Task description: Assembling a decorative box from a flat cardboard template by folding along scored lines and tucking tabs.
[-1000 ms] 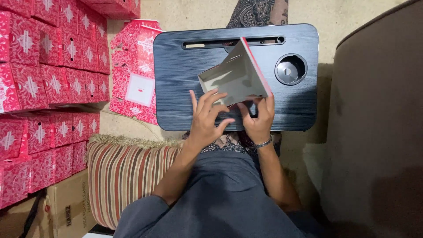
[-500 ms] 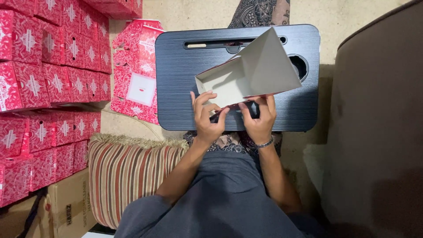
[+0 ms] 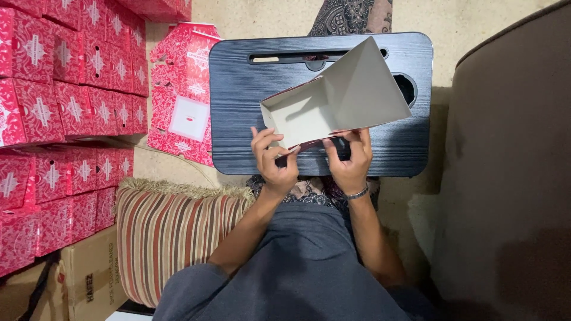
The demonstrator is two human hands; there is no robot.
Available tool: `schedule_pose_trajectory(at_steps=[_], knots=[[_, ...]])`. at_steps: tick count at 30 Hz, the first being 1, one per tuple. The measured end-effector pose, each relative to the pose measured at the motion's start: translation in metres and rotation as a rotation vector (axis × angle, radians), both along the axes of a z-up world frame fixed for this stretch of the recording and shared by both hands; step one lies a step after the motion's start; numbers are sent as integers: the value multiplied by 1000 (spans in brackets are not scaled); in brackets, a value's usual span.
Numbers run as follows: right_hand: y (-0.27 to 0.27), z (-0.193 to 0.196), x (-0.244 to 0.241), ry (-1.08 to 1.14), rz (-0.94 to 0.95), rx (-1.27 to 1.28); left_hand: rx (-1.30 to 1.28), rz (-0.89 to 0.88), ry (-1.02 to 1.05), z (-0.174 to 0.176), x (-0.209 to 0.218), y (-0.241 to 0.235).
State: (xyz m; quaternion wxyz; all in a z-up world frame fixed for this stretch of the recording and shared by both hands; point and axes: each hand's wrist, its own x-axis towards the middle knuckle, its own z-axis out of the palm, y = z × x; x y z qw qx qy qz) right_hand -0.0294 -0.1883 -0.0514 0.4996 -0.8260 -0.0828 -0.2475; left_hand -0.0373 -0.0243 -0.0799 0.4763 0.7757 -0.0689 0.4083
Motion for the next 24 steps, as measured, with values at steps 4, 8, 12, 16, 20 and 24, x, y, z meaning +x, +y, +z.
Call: schedule_pose_trajectory(at_steps=[4,8,12,16,20,24], knots=[[3,12,1,-3,26,-4,63,0,14,1,0,-1],[2,6,1,-8,38,-35,108,-40,89,15,1,-4],[4,5,0,6,32,-42,148,-89,150,21,1,-5],[3,0,-1,11,12,-44,150,-67,130,2,0,-3],[1,-6,-1,16,-9,-54,117,-31,75,1,0,-3],[1,2,-1,36,34,-36,104,-26,80,0,0,-1]])
